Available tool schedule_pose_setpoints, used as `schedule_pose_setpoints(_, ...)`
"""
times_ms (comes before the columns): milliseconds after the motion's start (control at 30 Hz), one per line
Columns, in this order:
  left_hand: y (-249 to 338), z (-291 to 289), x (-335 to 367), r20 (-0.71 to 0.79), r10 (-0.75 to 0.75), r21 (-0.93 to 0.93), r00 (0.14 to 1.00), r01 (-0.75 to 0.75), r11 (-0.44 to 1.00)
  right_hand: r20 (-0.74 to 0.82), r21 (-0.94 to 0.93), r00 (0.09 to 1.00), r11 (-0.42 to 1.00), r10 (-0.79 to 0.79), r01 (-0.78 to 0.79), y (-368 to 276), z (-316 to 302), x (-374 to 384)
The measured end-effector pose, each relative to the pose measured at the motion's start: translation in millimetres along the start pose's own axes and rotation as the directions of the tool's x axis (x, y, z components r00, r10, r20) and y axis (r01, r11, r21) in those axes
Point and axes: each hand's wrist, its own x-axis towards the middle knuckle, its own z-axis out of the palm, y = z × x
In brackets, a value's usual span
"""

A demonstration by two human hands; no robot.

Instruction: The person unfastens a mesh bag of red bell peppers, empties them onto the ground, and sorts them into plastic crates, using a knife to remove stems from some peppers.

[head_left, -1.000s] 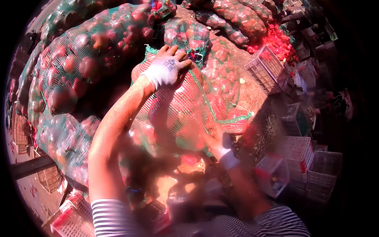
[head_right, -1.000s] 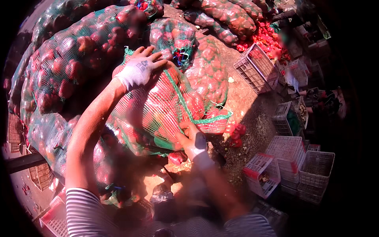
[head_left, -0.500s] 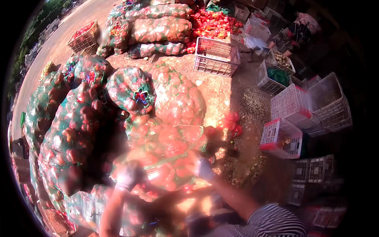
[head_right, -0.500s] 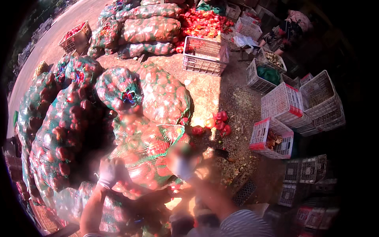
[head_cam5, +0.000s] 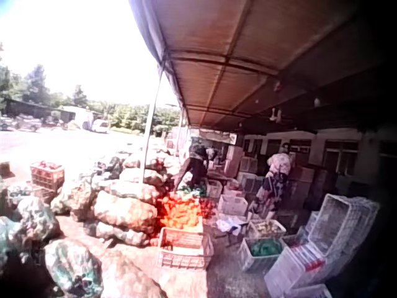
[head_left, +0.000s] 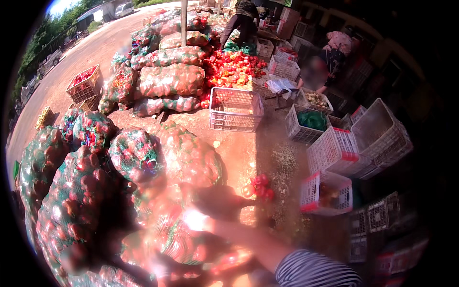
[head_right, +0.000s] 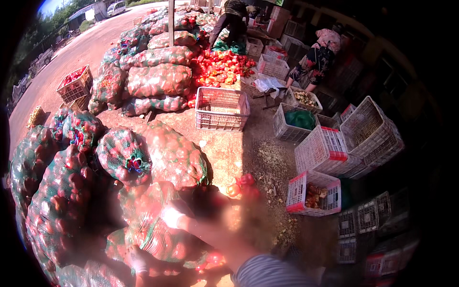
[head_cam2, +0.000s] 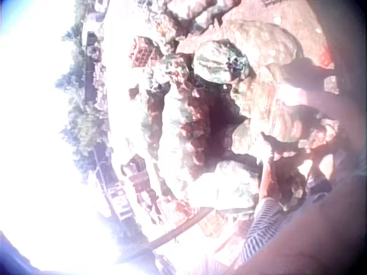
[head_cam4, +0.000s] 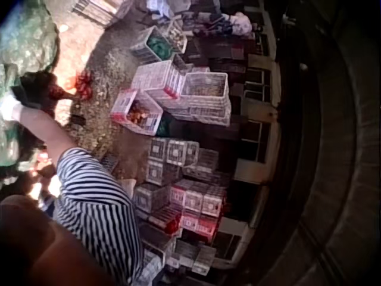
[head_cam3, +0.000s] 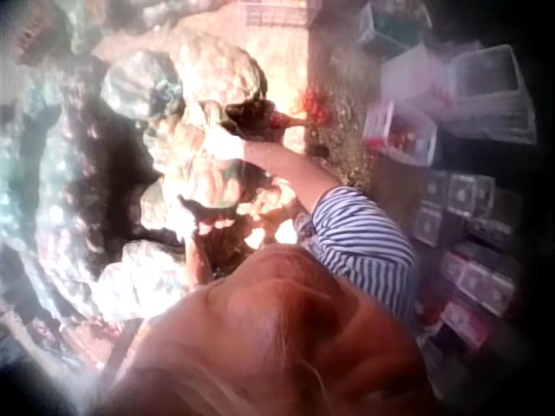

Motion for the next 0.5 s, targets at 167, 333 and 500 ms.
schedule_pose_setpoints(167,11,-10,-22,-0.047,0.127,-0.049,0.991,-0.129,0.99,0.037,-0.018,0.999,1.0,0.022,-0.021,0,-2,-24)
schedule_pose_setpoints(333,-2,-12,-36,0.07,0.227,0.052,0.971,-0.231,0.972,0.048,0.013,0.997,0.998,0.057,-0.057,1,-11,-22)
schedule_pose_setpoints(500,31,-26,-12,0.054,0.275,-0.031,0.96,-0.274,0.961,0.099,0.134,0.982,0.975,0.164,-0.176,-2,-10,-24)
